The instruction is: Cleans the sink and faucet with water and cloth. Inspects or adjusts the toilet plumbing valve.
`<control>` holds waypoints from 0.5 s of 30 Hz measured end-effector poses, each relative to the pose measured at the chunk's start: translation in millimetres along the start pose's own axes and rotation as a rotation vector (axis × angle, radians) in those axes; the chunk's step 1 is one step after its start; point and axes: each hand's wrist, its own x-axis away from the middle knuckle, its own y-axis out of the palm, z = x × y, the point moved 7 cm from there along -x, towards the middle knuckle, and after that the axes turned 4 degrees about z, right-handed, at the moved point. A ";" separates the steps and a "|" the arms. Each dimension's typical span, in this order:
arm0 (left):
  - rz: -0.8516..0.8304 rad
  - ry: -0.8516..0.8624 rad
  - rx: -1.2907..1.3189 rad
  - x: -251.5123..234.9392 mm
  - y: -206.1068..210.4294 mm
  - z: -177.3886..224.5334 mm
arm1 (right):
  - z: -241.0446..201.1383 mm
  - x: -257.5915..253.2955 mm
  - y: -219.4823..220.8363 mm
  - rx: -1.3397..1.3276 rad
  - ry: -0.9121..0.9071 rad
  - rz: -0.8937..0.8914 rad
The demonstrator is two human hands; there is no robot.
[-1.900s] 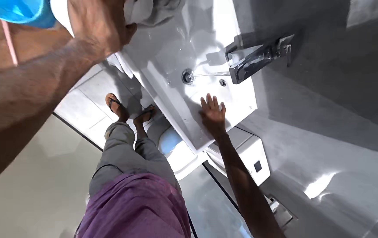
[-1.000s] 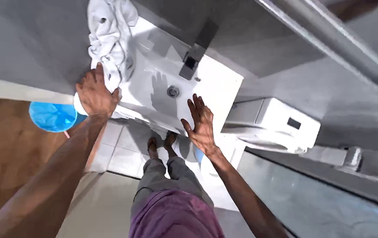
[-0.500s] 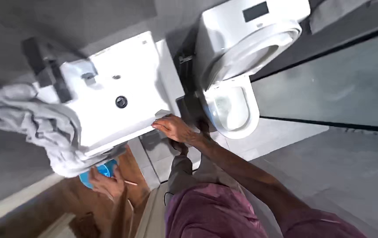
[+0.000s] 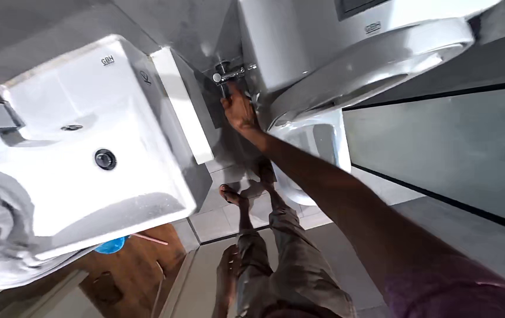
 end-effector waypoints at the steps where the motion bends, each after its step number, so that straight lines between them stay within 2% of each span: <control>1: 0.009 0.001 0.021 0.2 5.6 11.4 | -6.0 -20.0 5.9 0.030 -0.039 0.027; 5: -0.055 -0.022 0.050 5.1 24.0 19.4 | -22.2 -65.3 28.8 0.156 -0.087 0.125; 8: -0.034 -0.066 0.047 1.5 20.1 -13.3 | -29.2 -70.3 32.0 0.210 -0.052 0.186; 10: 0.009 -0.080 0.015 -8.7 12.7 -35.8 | -28.7 -61.7 28.5 0.171 -0.128 0.266; 13: 0.026 0.002 -0.017 -40.6 1.7 -38.7 | -37.5 -27.4 22.5 0.099 -0.319 0.357; 14: 0.019 0.042 -0.027 -54.9 -1.4 -30.3 | -33.3 -13.1 24.9 0.121 -0.345 0.319; 15: 0.004 0.073 -0.037 -71.4 -4.3 -16.9 | -22.5 2.4 31.0 0.178 -0.310 0.202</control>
